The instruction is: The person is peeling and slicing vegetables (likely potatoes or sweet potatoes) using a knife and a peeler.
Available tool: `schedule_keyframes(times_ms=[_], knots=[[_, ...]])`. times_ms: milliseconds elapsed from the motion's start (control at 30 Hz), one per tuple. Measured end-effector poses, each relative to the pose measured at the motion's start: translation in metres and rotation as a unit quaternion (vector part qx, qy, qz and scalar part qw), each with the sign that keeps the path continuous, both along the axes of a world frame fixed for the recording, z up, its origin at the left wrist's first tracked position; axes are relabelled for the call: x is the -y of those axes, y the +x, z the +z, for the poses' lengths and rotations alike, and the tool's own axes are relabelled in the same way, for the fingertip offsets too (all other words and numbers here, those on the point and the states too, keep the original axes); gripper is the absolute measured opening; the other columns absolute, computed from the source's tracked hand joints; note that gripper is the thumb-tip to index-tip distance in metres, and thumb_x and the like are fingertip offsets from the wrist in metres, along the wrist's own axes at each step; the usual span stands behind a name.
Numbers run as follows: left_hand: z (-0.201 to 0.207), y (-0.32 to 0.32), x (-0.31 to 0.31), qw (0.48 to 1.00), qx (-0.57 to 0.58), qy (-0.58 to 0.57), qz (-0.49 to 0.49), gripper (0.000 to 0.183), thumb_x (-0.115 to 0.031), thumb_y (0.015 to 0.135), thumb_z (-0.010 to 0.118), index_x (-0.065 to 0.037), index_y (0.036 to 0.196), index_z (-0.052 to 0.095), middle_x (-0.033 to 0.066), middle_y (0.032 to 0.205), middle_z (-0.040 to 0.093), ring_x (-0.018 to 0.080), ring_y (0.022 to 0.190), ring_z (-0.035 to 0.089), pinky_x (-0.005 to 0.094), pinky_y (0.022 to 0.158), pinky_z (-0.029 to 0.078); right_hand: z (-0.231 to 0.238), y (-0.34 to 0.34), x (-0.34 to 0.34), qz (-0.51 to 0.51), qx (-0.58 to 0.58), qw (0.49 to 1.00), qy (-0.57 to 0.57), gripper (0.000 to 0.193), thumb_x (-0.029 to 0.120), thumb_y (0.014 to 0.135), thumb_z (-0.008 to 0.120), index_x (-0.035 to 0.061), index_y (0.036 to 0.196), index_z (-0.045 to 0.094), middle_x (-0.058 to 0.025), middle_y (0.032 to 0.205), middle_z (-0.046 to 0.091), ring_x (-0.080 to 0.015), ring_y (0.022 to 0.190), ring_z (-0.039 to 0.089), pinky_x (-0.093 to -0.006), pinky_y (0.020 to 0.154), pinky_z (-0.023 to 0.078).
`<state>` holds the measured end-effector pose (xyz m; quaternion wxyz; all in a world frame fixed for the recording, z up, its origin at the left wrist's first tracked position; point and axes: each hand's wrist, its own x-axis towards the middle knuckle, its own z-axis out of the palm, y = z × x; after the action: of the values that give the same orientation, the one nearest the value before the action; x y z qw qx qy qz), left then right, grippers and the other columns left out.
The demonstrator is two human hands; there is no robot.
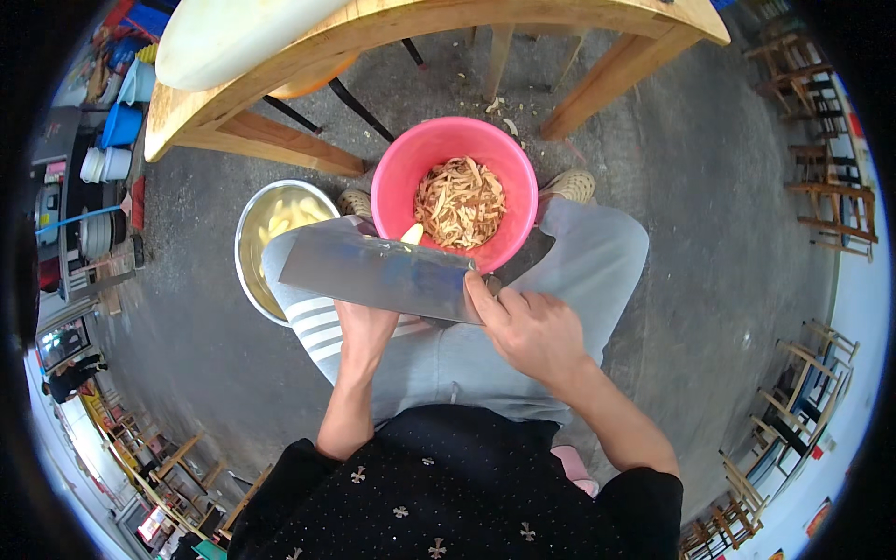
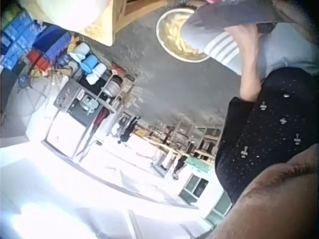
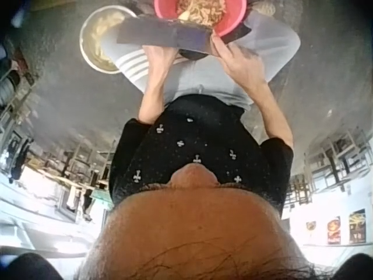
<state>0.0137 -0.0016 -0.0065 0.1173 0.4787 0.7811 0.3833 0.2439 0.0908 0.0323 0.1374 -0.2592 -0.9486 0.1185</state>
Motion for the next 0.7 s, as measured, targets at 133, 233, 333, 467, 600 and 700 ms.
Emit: schedule_keyframes(times_ms=[133, 233, 333, 467, 600, 700], knots=[[0.008, 0.004, 0.002, 0.998, 0.056, -0.003, 0.028, 0.021, -0.006, 0.082, 0.078, 0.002, 0.101, 0.073, 0.0183, 0.094, 0.074, 0.0397, 0.089, 0.071, 0.0498, 0.082, 0.054, 0.0, -0.002, 0.0, 0.003, 0.033, 0.997, 0.063, 0.053, 0.021, 0.085, 0.076, 0.0148, 0.137, 0.072, 0.0021, 0.07, 0.047, -0.0116, 0.056, 0.056, -0.0297, 0.051, 0.052], [0.006, 0.007, 0.003, 0.998, 0.051, 0.011, 0.036, 0.021, -0.006, 0.082, 0.078, 0.002, 0.101, 0.073, 0.0188, 0.094, 0.074, 0.0404, 0.09, 0.071, 0.0502, 0.082, 0.054, 0.001, -0.003, 0.002, 0.004, 0.03, 0.996, 0.088, 0.052, 0.019, 0.087, 0.074, 0.0155, 0.138, 0.072, 0.0025, 0.069, 0.044, -0.0109, 0.054, 0.053, -0.0283, 0.05, 0.05], [0.009, 0.008, -0.001, 0.999, 0.026, 0.02, 0.034, 0.021, -0.006, 0.082, 0.078, 0.002, 0.101, 0.073, 0.0191, 0.095, 0.074, 0.0412, 0.09, 0.071, 0.0509, 0.082, 0.054, -0.003, -0.002, 0.004, -0.003, 0.027, 0.995, 0.093, 0.055, 0.019, 0.086, 0.073, 0.0166, 0.14, 0.071, 0.0026, 0.068, 0.042, -0.0114, 0.054, 0.05, -0.028, 0.049, 0.048], [0.023, 0.011, -0.008, 0.999, 0.002, 0.031, 0.03, 0.022, -0.005, 0.081, 0.078, 0.003, 0.101, 0.073, 0.0195, 0.095, 0.074, 0.0419, 0.091, 0.071, 0.0521, 0.083, 0.054, -0.009, -0.003, 0.005, -0.018, 0.026, 0.994, 0.107, 0.059, 0.019, 0.084, 0.071, 0.0184, 0.143, 0.07, 0.0022, 0.068, 0.041, -0.0117, 0.054, 0.05, -0.0287, 0.049, 0.046], [0.025, 0.008, -0.011, 0.999, 0.013, 0.022, 0.04, 0.023, -0.005, 0.08, 0.079, 0.003, 0.101, 0.073, 0.0196, 0.096, 0.074, 0.0421, 0.091, 0.072, 0.051, 0.083, 0.054, -0.02, -0.004, 0.004, -0.025, 0.016, 0.994, 0.109, 0.059, 0.019, 0.084, 0.072, 0.019, 0.143, 0.07, 0.0018, 0.068, 0.041, -0.0123, 0.054, 0.05, -0.0295, 0.049, 0.046], [0.022, 0.007, -0.01, 0.996, 0.071, -0.017, 0.047, 0.025, -0.005, 0.079, 0.081, 0.003, 0.101, 0.074, 0.0196, 0.096, 0.075, 0.0426, 0.091, 0.073, 0.0496, 0.082, 0.055, -0.027, -0.004, 0.006, -0.03, 0.001, 0.997, 0.067, 0.06, 0.019, 0.083, 0.073, 0.0184, 0.144, 0.07, 0.0015, 0.069, 0.042, -0.0136, 0.054, 0.051, -0.0308, 0.05, 0.047]])
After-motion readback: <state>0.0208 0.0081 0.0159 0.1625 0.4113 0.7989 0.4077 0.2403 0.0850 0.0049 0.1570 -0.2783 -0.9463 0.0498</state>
